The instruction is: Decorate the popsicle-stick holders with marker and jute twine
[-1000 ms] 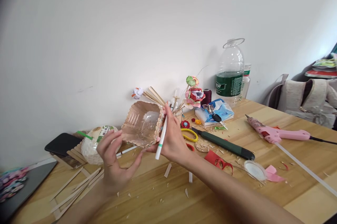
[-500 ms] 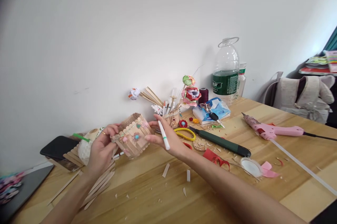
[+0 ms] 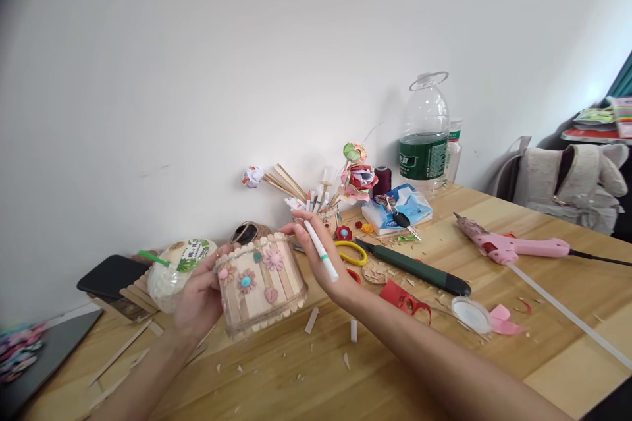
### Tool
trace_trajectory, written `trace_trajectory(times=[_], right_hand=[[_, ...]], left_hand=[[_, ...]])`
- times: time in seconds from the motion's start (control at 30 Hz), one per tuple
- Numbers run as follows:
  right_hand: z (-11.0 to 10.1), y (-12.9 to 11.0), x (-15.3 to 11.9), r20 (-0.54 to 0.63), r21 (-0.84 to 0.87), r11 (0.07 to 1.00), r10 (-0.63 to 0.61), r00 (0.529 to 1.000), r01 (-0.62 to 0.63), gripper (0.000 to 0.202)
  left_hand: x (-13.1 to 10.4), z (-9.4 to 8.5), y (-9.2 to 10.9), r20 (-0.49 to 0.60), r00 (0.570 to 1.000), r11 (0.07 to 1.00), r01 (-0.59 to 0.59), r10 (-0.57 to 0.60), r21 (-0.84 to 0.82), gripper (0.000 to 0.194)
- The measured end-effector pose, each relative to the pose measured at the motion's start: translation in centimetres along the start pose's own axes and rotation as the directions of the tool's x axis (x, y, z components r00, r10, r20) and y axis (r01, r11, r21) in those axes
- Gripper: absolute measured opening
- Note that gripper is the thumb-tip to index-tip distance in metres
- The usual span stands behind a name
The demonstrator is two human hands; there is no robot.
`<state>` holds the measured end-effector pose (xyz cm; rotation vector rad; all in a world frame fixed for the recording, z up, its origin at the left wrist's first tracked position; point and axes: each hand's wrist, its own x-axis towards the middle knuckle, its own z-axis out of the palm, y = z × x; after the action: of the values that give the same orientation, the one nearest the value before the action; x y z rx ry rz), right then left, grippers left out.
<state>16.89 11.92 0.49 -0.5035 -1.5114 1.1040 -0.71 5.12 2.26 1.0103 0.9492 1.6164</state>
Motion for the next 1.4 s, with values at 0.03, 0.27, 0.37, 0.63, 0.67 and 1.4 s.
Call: trace_trajectory(times=[0.03, 0.27, 0.37, 0.63, 0.67, 1.4], right_hand=[[0.1, -0.2, -0.1, -0.033, 0.000, 1.000, 0.020, 0.999, -0.020, 0.029], [0.6, -0.8, -0.8, -0.096, 0.143, 0.985, 0.110, 0.989, -0.095, 0.027], [0.9, -0.5, -1.1, -0.082, 0.218, 0.969, 0.132, 0.988, -0.112, 0.027], [2.9, -0.7, -2.6, -0.038, 0.309, 0.934, 0.201, 0.979, -0.179, 0.028], [3.0, -0.7, -2.7, -0.038, 0.306, 0.935, 0.200, 0.979, -0.179, 0.028], [3.5, 0.3, -3.4, -0.089, 0.294, 0.933, 0.242, 0.966, -0.207, 0.016]], left_hand=[[-0.3, 0.4, -0.4, 0.014, 1.000, 1.000, 0.017, -0.017, -0.005, 0.018], [-1.9, 1.3, -1.8, 0.148, 0.989, 0.999, 0.008, -0.016, 0.053, 0.017], [-1.8, 1.2, -1.8, 0.108, 0.985, 0.987, -0.145, 0.137, 0.073, 0.016], [-2.8, 2.2, -2.0, -0.105, 0.944, 0.937, -0.288, 0.312, 0.200, 0.039], [-3.0, 2.3, -2.1, -0.091, 0.944, 0.930, -0.292, 0.318, 0.222, 0.041], [-3.5, 2.1, -2.8, -0.023, 0.976, 0.943, -0.202, 0.216, 0.264, 0.052]])
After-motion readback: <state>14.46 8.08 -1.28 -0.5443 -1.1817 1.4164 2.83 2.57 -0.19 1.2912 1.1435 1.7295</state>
